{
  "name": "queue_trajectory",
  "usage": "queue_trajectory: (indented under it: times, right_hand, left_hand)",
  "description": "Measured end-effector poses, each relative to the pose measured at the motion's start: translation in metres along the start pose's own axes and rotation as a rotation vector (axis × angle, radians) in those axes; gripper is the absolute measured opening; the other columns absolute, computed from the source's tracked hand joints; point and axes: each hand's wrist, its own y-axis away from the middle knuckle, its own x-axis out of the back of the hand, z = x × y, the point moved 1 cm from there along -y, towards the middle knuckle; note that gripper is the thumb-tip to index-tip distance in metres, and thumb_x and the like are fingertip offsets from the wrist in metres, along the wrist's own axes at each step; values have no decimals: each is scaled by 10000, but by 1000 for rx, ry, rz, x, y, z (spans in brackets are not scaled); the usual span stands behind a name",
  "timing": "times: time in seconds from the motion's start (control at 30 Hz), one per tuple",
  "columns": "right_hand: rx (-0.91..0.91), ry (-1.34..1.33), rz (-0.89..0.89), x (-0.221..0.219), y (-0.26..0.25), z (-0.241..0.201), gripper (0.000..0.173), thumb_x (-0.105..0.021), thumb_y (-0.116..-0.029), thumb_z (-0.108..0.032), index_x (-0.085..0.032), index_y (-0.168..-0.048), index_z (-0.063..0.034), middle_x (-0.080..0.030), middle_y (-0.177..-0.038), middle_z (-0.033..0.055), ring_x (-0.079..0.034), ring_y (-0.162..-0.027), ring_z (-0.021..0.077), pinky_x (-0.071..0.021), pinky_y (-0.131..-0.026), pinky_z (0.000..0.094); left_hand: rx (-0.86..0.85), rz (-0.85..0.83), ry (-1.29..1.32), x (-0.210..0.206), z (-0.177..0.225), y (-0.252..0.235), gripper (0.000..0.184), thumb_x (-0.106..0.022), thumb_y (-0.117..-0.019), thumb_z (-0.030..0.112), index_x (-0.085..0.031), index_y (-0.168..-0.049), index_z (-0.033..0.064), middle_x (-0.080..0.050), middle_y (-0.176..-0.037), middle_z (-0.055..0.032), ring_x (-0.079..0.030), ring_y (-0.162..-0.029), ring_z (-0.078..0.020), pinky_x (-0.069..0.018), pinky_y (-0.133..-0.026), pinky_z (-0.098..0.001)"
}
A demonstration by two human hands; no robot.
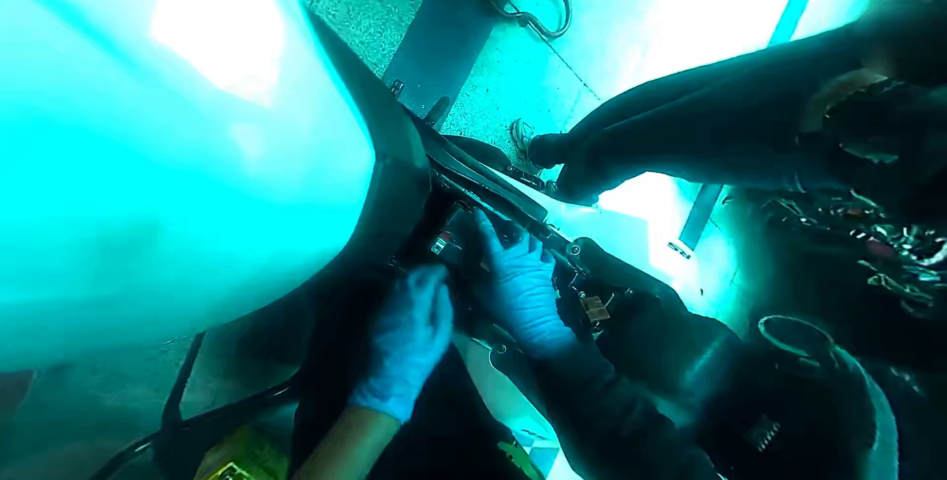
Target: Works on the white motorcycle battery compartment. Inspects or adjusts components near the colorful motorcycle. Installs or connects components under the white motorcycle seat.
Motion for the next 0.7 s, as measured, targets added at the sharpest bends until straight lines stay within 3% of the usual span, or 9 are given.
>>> queue_trajectory:
  times: [0.07, 0.13, 0.2, 0.33, 0.43, 0.57, 0.7]
  right_hand:
    - [-99, -166, 100, 0, 23, 18, 901, -832, -771, -334, -418, -1570, -290, -565, -1363, 250, -580, -1168, 484, -505, -841, 665]
    - [-255, -360, 136, 1, 38, 37, 652, -760, -889, -265, -519, -1487, -169, -594, -1328, 245, -630, -1131, 436, -539, -871, 632]
    - [-422, -471, 30, 3, 38, 51, 517, -679, -984, -361, -560, -1430, -128, -645, -1265, 209, -677, -1073, 390, -549, -883, 623]
    - [-609, -480, -247, 14, 15, 58, 605, -663, -949, -569, -596, -1362, -133, -733, -1079, 178, -704, -1033, 390, -529, -889, 645]
    - [-640, -487, -306, 13, 10, 62, 639, -674, -921, -610, -614, -1304, -102, -728, -1046, 185, -699, -1022, 389, -529, -883, 636]
    - [-632, -490, -372, 17, 4, 65, 543, -640, -941, -616, -750, -1066, -99, -739, -1001, 167, -700, -996, 372, -524, -873, 635]
    - [-608, -450, -459, 21, -9, 64, 460, -636, -979, -527, -744, -971, -80, -729, -1003, 180, -695, -1000, 384, -529, -848, 628]
  left_hand:
    - [-72, 79, -9, 2, -2, -21, 449, -438, -1034, 223, -582, -1440, 99, -574, -1470, -104, -596, -1299, -288, -517, -1035, -497]
    - [-108, 4, -64, -3, 9, -38, 479, -435, -1057, 194, -490, -1522, 92, -482, -1564, -104, -517, -1394, -293, -464, -1105, -507]
    - [-101, -119, -154, -8, 21, -51, 489, -455, -1057, 160, -463, -1542, 102, -435, -1600, -89, -449, -1451, -289, -428, -1139, -504]
    - [-7, -362, -336, -14, 27, -64, 546, -425, -1069, 149, -343, -1608, 131, -277, -1687, -38, -276, -1547, -225, -338, -1211, -429]
    - [35, -411, -375, -13, 29, -69, 520, -388, -1086, 160, -353, -1604, 135, -292, -1682, -33, -303, -1536, -207, -341, -1211, -419]
    - [58, -479, -397, -8, 36, -75, 533, -369, -1082, 135, -327, -1613, 125, -274, -1687, -52, -291, -1541, -218, -318, -1222, -422]
    - [45, -507, -364, -3, 35, -79, 508, -357, -1089, 143, -366, -1597, 126, -290, -1682, -42, -279, -1546, -208, -289, -1238, -411]
